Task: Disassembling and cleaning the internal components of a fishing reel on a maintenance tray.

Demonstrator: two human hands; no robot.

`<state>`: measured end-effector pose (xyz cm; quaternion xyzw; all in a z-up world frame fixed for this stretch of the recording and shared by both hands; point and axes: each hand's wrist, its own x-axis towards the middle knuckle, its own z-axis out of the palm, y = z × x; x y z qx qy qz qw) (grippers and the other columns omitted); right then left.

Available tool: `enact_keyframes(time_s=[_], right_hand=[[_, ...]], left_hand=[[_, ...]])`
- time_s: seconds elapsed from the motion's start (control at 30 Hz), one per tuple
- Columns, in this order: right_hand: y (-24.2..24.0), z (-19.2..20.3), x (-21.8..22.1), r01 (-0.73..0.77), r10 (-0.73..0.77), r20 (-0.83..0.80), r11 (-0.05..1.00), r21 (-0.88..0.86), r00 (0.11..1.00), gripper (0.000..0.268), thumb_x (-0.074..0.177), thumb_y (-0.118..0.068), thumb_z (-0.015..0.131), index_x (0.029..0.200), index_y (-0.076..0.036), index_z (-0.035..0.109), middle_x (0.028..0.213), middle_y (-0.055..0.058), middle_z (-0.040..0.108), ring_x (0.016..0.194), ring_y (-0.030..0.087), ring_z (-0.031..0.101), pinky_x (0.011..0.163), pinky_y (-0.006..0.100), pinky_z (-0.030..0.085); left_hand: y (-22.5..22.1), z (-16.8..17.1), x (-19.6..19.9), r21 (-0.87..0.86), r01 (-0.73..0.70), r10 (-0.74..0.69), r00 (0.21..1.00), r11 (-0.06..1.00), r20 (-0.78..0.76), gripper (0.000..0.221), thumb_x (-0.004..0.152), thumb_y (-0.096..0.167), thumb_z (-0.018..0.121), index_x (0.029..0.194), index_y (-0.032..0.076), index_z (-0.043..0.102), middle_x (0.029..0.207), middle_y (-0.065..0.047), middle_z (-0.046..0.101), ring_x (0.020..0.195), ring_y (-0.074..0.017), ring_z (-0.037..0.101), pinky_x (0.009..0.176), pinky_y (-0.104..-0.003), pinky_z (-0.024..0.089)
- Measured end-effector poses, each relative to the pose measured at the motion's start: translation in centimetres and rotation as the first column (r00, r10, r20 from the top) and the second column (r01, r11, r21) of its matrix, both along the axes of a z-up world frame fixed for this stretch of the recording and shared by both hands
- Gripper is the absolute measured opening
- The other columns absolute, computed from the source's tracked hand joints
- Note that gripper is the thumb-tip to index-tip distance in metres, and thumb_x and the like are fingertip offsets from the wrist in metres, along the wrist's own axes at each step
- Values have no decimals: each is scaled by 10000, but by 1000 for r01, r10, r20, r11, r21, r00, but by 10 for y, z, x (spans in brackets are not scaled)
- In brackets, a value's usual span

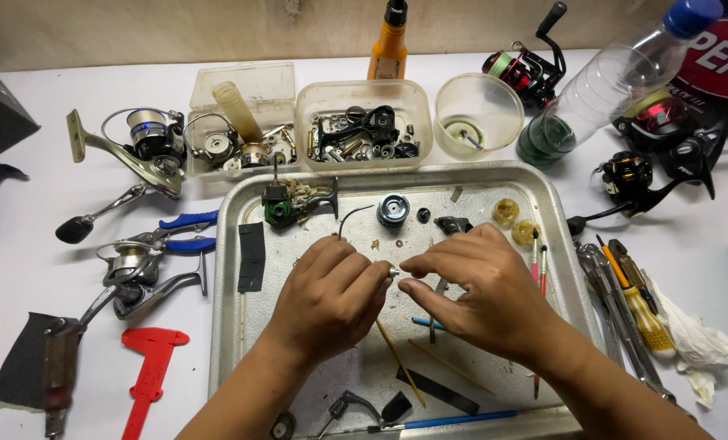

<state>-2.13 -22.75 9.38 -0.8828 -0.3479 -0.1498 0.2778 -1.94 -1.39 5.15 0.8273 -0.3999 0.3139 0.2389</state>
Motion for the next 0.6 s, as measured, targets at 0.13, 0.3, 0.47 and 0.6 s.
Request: enact_keyframes(time_s=[0.13, 0.3, 0.47, 0.6], right_hand=[[2, 0, 0, -3, 2, 19, 1000, 20, 1000, 72, 883, -167, 810, 891, -115, 761, 752, -3, 748, 663, 187, 661, 666, 356, 354], [-2, -4, -1, 13, -12, -48, 1000, 28, 999, 48, 871, -128, 790, 859, -97, 755, 769, 8, 769, 677, 172, 684, 699, 348, 412], [-15, 7, -7, 4, -6, -95, 1000, -22, 995, 61, 913, -143, 731, 861, -113, 718, 781, -10, 751, 675, 156, 648, 704, 348, 388], [-28, 6, -24, -14, -4, -181, 995, -101, 983, 117, 951, -191, 663, 850, -141, 693, 743, -23, 712, 670, 174, 620, 720, 364, 391]], left_hand=[[-1, 1, -1, 2, 2, -2, 1000, 1000, -1, 127, 1019, 91, 579, 940, 27, 654, 742, -91, 544, 710, -292, 496, 694, -411, 439], [-1, 1, -1, -3, 2, -2, 1000, 1000, -5, 140, 1025, 96, 574, 924, 32, 647, 741, -91, 534, 713, -297, 492, 716, -417, 448], [0, 0, -1, 3, -12, 12, 1000, 1000, -6, 136, 1021, 101, 583, 915, 41, 645, 730, -84, 531, 707, -295, 492, 739, -420, 468], [0, 1, -1, 6, -3, 3, 1000, 1000, -18, 139, 1017, 92, 585, 892, 39, 618, 722, -90, 517, 704, -299, 478, 727, -418, 453]])
